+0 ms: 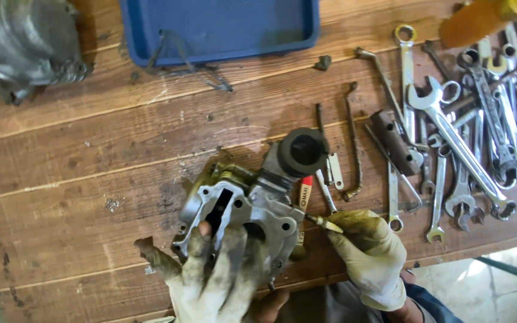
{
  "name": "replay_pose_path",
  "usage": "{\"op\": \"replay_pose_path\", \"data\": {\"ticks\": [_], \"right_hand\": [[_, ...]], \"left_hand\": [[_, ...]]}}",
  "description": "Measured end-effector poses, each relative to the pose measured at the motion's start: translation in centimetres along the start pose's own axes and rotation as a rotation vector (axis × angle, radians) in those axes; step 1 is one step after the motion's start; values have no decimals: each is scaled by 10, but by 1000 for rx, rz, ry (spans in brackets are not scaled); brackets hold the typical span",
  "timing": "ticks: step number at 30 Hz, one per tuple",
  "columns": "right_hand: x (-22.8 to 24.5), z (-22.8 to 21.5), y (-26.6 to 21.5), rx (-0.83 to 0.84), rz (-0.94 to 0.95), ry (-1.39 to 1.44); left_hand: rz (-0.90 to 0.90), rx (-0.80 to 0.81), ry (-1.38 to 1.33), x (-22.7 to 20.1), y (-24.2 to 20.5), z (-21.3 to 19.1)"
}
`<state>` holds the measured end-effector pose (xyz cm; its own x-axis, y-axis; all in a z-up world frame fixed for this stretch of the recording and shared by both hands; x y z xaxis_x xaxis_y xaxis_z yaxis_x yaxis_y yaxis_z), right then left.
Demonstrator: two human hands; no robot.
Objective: The person assembles a small engine cylinder head, inserting a valve and a spring into the component. They then use a brush to apply a substance to the assembly and continue fitting parts together.
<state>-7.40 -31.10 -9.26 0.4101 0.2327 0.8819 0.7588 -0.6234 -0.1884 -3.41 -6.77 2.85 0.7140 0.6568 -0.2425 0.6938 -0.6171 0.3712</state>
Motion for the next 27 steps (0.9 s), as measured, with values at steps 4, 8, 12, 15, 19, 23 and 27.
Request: {"op": "replay_pose_path", "data": {"ticks": [4, 8, 12, 15, 19, 23, 27], "right_hand": [[-1, -1, 3, 35, -73, 61], [-2, -4, 4, 42, -33, 113], [-2, -16, 6, -37, -74, 107], [1, -23, 5, -72, -135, 112], [10, -25, 6, -39, -310, 177], [10, -28, 5, -59, -382, 190], [-16, -34, 8, -102, -198, 321]], "left_hand": [[-1, 291, 61, -6, 45, 55], [-67, 407, 205, -4, 62, 66], [-66, 325, 263, 4, 73, 55], [-30, 327, 216, 16, 74, 54], [6, 259, -43, 36, 84, 42], [-25, 194, -259, 55, 104, 27], [-42, 306, -261, 63, 116, 36]]}}
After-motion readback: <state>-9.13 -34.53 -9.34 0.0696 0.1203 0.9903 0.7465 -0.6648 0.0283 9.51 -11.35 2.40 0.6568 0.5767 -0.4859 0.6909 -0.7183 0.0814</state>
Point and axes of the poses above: each hand's wrist, its own y-axis towards the middle knuckle, its own z-axis out of the palm, x = y × z, the point moved 10 cm from there along y, towards the middle knuckle, and after that the axes turned 8 degrees about -y, right-handed, at the moved point
